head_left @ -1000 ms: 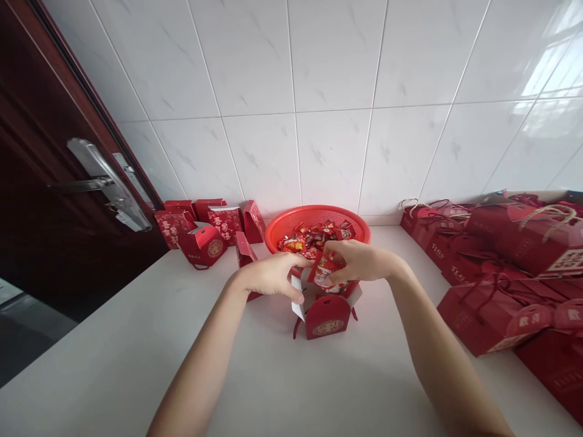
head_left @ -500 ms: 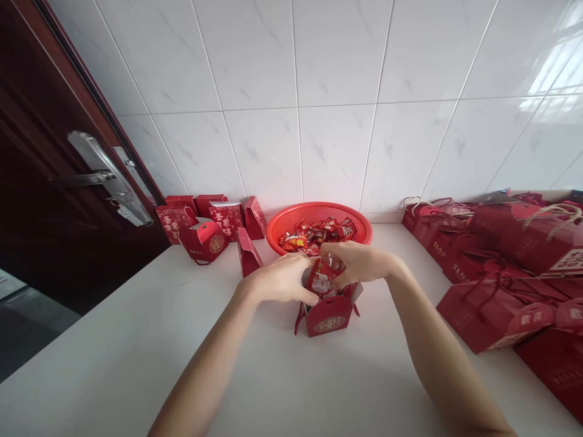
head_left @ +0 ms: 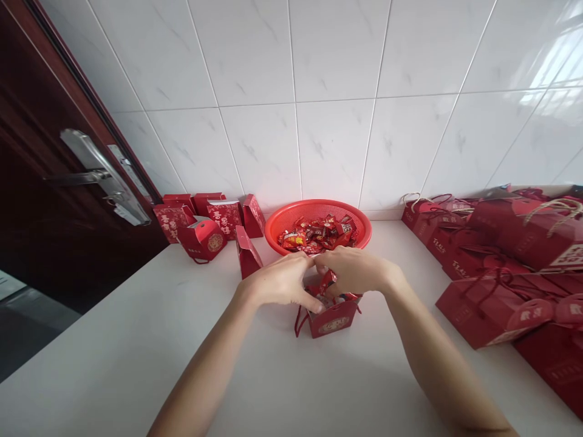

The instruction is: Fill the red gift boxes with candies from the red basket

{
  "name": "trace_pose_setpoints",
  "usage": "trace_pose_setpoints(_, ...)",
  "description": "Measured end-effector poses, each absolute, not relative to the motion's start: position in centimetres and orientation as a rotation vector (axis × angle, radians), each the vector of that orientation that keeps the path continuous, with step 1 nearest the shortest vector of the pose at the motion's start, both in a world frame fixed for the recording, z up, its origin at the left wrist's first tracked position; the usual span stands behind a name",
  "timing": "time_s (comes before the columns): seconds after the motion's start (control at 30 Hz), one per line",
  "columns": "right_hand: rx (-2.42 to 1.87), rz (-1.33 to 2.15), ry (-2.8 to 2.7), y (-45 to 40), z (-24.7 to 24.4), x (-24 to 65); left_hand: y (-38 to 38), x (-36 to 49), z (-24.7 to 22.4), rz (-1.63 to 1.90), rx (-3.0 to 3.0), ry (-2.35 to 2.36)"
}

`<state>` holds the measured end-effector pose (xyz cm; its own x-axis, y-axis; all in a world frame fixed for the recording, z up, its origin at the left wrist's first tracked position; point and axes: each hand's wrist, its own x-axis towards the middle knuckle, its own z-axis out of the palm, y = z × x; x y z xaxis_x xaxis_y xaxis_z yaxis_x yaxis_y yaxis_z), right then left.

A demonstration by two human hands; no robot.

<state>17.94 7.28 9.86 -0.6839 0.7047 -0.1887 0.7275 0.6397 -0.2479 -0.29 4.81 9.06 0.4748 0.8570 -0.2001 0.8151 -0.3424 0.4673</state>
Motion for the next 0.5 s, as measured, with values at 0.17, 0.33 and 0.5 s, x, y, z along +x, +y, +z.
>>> trace_pose_setpoints(0.17,1.061,-0.719,2.743,7.7,9.4,18.0,5.0,-0.4,8.9,0.061,2.231,1.375)
trace_pose_setpoints(0.33,0.875,-0.634,2.703,7.8,8.8,16.9,4.8,-0.3,8.9,0.059,2.209,1.372)
trace_pose_setpoints(0.5,1.010,-0.592,2.664,7.7,8.6,16.7,4.7,-0.2,9.1,0.034,2.208,1.420)
